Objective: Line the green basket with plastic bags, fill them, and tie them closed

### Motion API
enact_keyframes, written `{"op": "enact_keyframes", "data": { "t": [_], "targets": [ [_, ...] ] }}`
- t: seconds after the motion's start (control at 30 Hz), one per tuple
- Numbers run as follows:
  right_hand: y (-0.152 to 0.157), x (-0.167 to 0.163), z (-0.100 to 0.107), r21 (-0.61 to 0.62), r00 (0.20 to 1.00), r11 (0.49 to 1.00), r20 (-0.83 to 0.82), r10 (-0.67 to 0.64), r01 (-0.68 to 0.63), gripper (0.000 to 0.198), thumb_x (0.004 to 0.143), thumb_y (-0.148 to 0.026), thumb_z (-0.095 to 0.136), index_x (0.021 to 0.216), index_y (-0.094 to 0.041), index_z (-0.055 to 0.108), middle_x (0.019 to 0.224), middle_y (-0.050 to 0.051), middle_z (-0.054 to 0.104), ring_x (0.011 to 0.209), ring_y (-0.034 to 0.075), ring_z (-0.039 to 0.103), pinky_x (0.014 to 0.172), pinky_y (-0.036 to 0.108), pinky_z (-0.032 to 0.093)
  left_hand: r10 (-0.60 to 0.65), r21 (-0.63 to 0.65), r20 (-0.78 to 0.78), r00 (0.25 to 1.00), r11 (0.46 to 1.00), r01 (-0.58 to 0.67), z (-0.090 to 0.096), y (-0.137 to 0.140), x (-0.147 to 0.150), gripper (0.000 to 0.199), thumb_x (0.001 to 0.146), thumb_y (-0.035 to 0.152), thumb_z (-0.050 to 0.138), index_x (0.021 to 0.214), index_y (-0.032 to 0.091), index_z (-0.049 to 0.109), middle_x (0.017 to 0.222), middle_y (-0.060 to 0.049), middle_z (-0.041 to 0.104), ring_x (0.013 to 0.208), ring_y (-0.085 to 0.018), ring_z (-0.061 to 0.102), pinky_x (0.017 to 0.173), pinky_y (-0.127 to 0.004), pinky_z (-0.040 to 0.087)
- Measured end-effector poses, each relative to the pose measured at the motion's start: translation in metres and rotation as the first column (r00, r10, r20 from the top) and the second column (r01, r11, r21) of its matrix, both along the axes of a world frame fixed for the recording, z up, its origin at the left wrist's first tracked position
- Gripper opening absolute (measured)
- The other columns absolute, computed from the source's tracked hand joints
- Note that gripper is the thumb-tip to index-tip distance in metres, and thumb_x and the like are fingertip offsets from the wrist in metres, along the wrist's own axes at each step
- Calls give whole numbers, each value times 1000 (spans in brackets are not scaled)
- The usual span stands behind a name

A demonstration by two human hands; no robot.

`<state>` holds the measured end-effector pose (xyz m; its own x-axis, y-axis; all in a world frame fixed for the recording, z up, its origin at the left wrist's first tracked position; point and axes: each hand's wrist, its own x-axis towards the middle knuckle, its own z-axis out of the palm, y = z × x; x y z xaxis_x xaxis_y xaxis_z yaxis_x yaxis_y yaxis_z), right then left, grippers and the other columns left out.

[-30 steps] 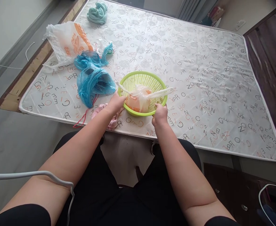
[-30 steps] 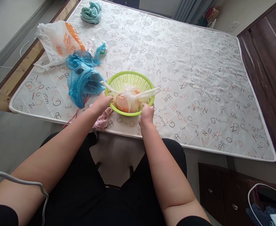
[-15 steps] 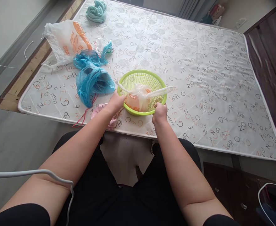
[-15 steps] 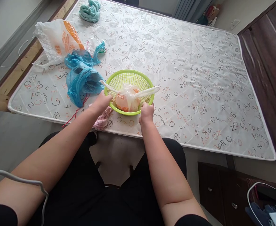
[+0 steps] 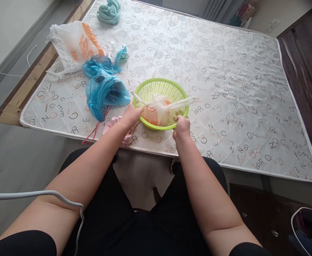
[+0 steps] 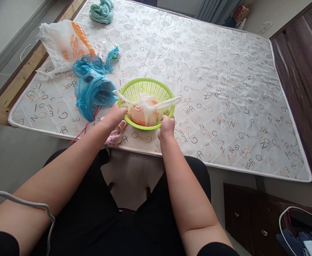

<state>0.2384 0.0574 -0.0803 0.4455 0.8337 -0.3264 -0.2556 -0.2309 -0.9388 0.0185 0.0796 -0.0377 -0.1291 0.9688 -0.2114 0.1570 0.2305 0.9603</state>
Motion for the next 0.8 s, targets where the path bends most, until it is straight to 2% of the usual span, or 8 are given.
{"op": "enact_keyframes", "data": {
  "t": [0.13,0.53,0.8],
  "targets": [
    [-1,-2,5,-56,998,997,-17,-62,61,31,64,-18,52,95,-24,54,75,-6,55,68,14,56,60,26,46,2,-1,3,1000,1000,-2,-1,2,0,60,68,20,72,128,15,65,119,-14,76,122,-33,67,111,-44,51],
    [-1,-9,10,-24,991,993,-70,-115,113,38,61,-15,48,97,-23,55,93,-2,64,82,14,63,75,27,55,-18,24,3,1000,1000,18,-11,6,-2,61,69,23,72,128,15,65,125,-15,74,119,-32,69,108,-45,53],
    [-1,-7,11,-71,991,992,-74,-110,104,37,63,-14,48,98,-25,52,89,-3,60,77,13,61,68,25,53,0,1,37,999,1000,0,-8,5,-1,64,69,24,73,132,14,63,126,-17,73,120,-33,69,109,-46,53]
  ]
}}
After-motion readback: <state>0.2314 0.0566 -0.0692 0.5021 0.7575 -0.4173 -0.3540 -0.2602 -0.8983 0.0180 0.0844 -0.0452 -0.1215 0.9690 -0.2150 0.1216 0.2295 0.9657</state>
